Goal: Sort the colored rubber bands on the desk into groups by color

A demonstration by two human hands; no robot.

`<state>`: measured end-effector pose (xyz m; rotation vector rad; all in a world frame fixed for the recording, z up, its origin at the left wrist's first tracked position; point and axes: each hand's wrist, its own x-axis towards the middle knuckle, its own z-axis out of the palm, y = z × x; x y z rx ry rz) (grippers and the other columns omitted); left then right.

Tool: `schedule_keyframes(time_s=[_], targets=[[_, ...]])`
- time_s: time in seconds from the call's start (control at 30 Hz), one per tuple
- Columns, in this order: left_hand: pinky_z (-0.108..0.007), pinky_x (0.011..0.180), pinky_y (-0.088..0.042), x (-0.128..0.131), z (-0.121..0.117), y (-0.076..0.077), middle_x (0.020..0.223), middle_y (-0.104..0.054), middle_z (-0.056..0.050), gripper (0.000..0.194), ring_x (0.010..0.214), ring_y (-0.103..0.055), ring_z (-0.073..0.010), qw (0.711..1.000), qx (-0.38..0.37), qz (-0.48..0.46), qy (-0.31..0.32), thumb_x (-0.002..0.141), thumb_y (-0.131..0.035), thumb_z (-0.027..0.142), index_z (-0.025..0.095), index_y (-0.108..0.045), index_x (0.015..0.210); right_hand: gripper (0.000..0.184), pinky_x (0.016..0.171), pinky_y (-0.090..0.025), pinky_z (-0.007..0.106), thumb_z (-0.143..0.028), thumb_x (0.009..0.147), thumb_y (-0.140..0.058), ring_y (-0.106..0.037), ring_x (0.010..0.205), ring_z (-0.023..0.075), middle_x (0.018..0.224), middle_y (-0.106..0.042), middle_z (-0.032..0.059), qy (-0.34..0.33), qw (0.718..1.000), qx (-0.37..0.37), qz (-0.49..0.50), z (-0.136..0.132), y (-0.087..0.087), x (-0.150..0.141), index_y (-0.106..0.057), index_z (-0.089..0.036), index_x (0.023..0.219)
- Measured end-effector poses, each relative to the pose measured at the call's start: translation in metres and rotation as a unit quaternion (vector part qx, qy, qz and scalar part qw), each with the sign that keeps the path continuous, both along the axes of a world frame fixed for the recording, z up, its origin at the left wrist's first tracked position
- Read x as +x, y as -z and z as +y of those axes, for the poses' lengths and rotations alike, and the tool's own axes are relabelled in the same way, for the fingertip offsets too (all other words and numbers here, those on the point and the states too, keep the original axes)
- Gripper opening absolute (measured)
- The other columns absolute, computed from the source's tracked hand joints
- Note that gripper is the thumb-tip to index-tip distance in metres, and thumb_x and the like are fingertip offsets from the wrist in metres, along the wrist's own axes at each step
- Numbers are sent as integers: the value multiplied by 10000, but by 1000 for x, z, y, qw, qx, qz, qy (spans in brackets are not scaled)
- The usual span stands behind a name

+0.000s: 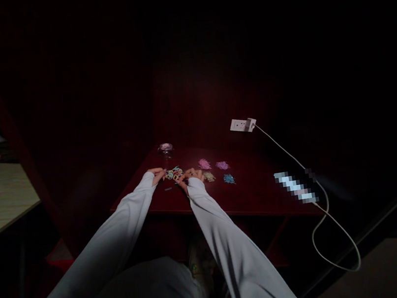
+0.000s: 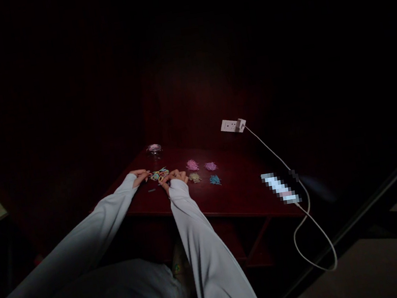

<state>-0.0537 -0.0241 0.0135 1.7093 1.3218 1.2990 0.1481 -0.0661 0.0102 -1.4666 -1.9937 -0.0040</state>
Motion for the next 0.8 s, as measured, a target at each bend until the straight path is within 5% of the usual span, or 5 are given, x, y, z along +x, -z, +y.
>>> schedule_keyframes(time_s=[0.2,0.33,0.6,0.8], targets=[[-258,584,-340,3,-13,0,533,-527,23,366,564,-440,-138,998,12,59,6,792,-622,500,221,-530,574,354,976,-367,389,-471,1075,-568,-510,1148,267,1160,-677,71,57,994,13,97,4,2,4,-804,-242,943],[-261,585,-329,3,-14,1,528,-478,46,307,564,-413,-138,997,-2,80,-10,784,-639,443,229,-522,597,322,971,-361,437,-474,1028,-624,-502,1158,317,1191,-675,116,154,978,-1,141,10,-8,34,-799,-222,930],[-265,577,-316,-2,-9,-4,504,-445,62,289,569,-432,-149,988,-34,102,-115,801,-651,404,241,-519,602,340,992,-328,512,-432,1024,-531,-473,1204,365,1278,-655,177,291,954,47,53,2,-16,142,-780,-213,955],[-267,556,-288,2,-10,-10,507,-446,62,172,571,-415,-146,982,-51,114,-139,766,-657,362,235,-612,659,316,993,-323,484,-409,1016,-549,-470,1176,354,1316,-639,182,270,961,49,-16,-2,-14,145,-778,-206,1092]])
